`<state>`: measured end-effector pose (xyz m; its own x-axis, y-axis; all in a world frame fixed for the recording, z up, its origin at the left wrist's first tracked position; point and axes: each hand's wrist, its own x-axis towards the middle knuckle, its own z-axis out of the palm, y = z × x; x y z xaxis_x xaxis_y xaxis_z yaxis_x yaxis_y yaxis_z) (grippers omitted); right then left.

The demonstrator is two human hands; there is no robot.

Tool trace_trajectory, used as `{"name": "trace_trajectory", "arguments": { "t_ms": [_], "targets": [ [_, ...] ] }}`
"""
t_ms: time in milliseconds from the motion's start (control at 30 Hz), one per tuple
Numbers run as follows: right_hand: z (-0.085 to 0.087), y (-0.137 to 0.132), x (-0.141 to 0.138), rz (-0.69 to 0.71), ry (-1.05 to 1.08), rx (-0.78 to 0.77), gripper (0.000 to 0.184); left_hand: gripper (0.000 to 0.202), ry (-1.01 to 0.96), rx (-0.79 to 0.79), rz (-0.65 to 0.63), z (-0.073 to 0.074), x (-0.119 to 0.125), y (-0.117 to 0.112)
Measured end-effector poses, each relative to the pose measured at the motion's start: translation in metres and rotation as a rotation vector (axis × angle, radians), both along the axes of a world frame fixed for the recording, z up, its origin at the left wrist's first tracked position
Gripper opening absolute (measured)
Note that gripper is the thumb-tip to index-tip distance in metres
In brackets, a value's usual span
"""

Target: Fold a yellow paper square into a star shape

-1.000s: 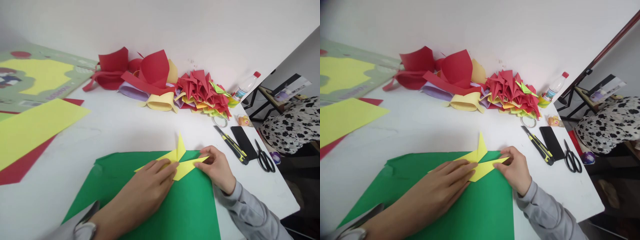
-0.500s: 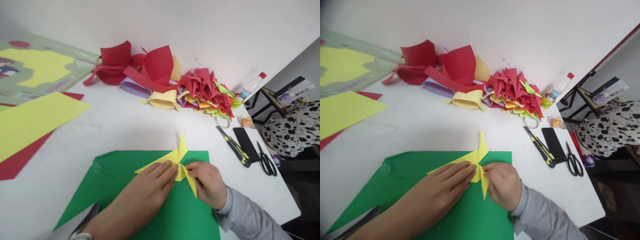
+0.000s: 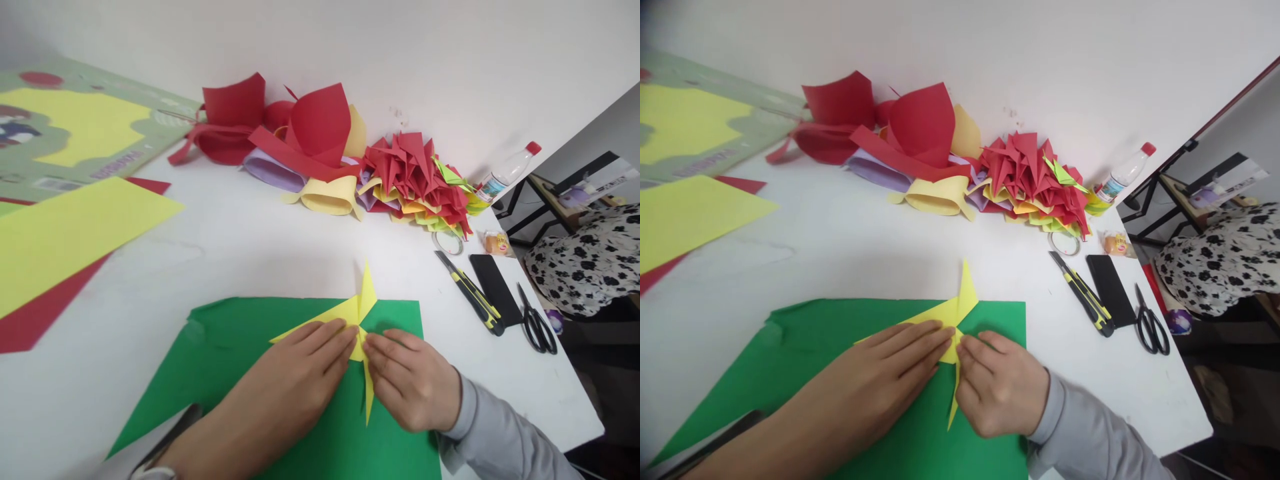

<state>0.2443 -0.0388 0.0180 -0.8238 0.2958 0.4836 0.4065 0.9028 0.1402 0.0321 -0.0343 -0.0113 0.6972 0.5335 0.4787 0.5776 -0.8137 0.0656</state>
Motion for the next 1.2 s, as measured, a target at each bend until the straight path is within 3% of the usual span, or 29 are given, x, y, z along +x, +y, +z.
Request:
{"name": "trace_trajectory", "arguments": {
  "t_ms": [400,967,1200],
  "targets": [
    [0.0023,-0.0032,0.0036,-0.027,-0.064,-0.048,0.025,0.036,0.06,-0.095,-0.029,-0.0021,-0.0044,-0.0021],
    [0.0072,-0.0026,-0.0005,-0.048,-0.081,-0.036,0.031,0.032,0.059,-0.049,-0.014,0.0,-0.0011,-0.0019],
    [0.0028,-0.0079,0.0011,-0.085,-0.112,-0.088,0.025,0.028,0.087,-0.048,-0.047,-0.0012,-0.0014,0.0001]
  ]
}}
